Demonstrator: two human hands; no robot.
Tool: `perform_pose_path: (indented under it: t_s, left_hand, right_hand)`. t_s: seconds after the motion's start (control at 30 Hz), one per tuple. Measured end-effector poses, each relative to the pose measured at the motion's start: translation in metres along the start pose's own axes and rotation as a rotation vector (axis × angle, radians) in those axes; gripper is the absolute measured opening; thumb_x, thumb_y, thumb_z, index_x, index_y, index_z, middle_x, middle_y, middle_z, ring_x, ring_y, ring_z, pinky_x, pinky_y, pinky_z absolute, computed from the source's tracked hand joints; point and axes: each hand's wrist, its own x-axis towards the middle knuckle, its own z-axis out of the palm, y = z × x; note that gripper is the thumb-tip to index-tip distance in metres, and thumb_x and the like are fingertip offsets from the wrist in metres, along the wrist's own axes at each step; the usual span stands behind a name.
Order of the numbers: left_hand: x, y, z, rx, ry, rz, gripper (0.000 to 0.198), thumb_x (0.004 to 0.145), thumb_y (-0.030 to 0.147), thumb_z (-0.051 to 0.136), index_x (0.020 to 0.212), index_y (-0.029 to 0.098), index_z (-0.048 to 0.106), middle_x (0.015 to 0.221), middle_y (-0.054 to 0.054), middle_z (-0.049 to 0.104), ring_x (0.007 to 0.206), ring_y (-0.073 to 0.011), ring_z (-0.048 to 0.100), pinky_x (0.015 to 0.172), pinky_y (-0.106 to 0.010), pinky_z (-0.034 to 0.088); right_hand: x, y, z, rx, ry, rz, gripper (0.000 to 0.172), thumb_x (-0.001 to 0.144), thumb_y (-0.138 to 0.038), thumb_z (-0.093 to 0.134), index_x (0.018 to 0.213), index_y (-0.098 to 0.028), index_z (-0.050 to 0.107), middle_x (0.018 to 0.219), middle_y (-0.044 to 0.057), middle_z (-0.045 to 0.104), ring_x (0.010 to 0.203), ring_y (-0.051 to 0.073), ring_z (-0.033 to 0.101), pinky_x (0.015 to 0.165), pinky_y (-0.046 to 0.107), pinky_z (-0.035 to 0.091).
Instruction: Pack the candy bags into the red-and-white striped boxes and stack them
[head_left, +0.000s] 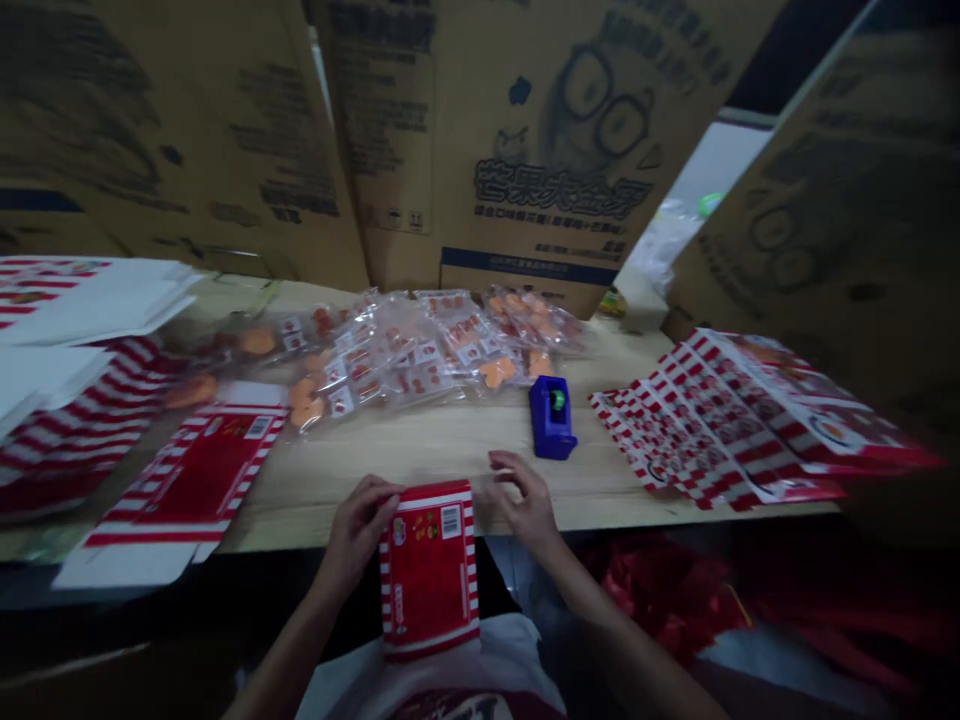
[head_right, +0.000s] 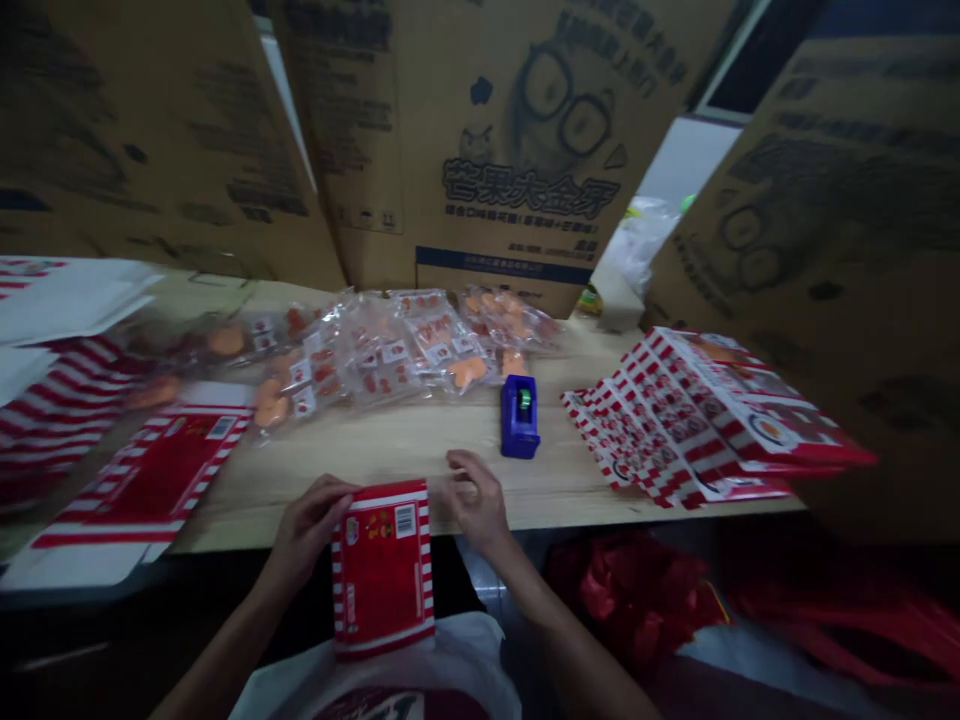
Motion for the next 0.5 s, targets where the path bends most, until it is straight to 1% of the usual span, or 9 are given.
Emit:
perform_pose_path:
  t_s: [0.07,0.1,0.13,0.17,0.23,0.3,0.37,0.4,0.5]
  left_hand:
    - [-0.004,-0.006,0.002,-0.137,-0.003,-0.12,0.023,0.083,0.038,0.065,0.096,0.02,0.071,0.095,-0.005,0.066,0.087,-0.0193,0.063,0.072,-0.026,0.051]
    - [-0.006,-0.009,0.004,-0.195,0.004,-0.177,0.026,0.082,0.039,0.066,0.099,0.02,0.07,0.1,-0.006,0.067,0.09,-0.0206,0.064,0.074,-0.028,0.053]
    - [-0.007,-0.012,0.007,-0.235,0.016,-0.224,0.029,0.08,0.04,0.068,0.1,0.02,0.069,0.103,-0.006,0.068,0.091,-0.0216,0.065,0.075,-0.028,0.054]
    - [-0.008,-0.014,0.009,-0.258,0.031,-0.255,0.031,0.077,0.041,0.071,0.101,0.02,0.069,0.104,-0.006,0.069,0.091,-0.0224,0.066,0.074,-0.029,0.055]
    - [-0.007,-0.014,0.011,-0.278,0.065,-0.271,0.036,0.072,0.042,0.075,0.098,0.018,0.069,0.1,-0.007,0.071,0.088,-0.0234,0.068,0.072,-0.029,0.056]
    - [-0.001,-0.01,0.011,-0.297,0.097,-0.263,0.04,0.069,0.043,0.077,0.097,0.016,0.07,0.095,-0.008,0.072,0.082,-0.0242,0.069,0.067,-0.029,0.057]
    - [0.008,-0.002,0.007,-0.312,0.134,-0.249,0.042,0.068,0.043,0.078,0.098,0.016,0.069,0.09,-0.008,0.072,0.077,-0.0238,0.07,0.063,-0.029,0.058]
    - [0.014,0.002,0.003,-0.307,0.152,-0.238,0.042,0.068,0.043,0.078,0.098,0.016,0.068,0.089,-0.007,0.072,0.074,-0.0229,0.069,0.061,-0.028,0.057]
    - [0.029,0.017,-0.01,-0.255,0.158,-0.206,0.041,0.069,0.043,0.077,0.098,0.016,0.067,0.085,-0.005,0.072,0.069,-0.02,0.068,0.058,-0.026,0.056]
  right_hand:
    - [0.013,0.009,-0.029,-0.119,0.313,-0.008,0.024,0.082,-0.034,0.064,0.1,-0.018,0.064,0.104,0.009,0.061,0.08,0.016,0.058,0.067,0.028,0.048]
    - [0.019,0.015,-0.045,-0.169,0.449,0.016,0.025,0.082,-0.037,0.062,0.097,-0.018,0.064,0.1,0.008,0.061,0.075,0.015,0.056,0.065,0.027,0.046]
    - [0.026,0.022,-0.061,-0.205,0.547,0.057,0.028,0.081,-0.04,0.062,0.096,-0.017,0.064,0.096,0.007,0.061,0.072,0.015,0.054,0.063,0.027,0.045]
    - [0.033,0.03,-0.074,-0.224,0.601,0.102,0.032,0.079,-0.044,0.062,0.094,-0.016,0.065,0.093,0.007,0.061,0.071,0.015,0.053,0.062,0.028,0.044]
    - [0.044,0.044,-0.092,-0.228,0.613,0.173,0.038,0.072,-0.049,0.064,0.085,-0.014,0.068,0.084,0.007,0.062,0.069,0.017,0.053,0.062,0.029,0.043]
    - [0.052,0.054,-0.095,-0.213,0.592,0.196,0.038,0.065,-0.052,0.068,0.071,-0.014,0.069,0.075,0.005,0.061,0.066,0.017,0.053,0.063,0.031,0.043]
    - [0.058,0.061,-0.09,-0.192,0.606,0.194,0.038,0.06,-0.052,0.07,0.065,-0.015,0.068,0.071,0.004,0.059,0.064,0.017,0.052,0.063,0.031,0.043]
    - [0.06,0.063,-0.086,-0.179,0.624,0.192,0.038,0.06,-0.053,0.069,0.064,-0.015,0.068,0.07,0.004,0.059,0.064,0.017,0.052,0.063,0.031,0.043]
    - [0.059,0.065,-0.077,-0.131,0.656,0.168,0.04,0.067,-0.055,0.062,0.068,-0.015,0.068,0.071,0.004,0.058,0.066,0.017,0.052,0.062,0.031,0.043]
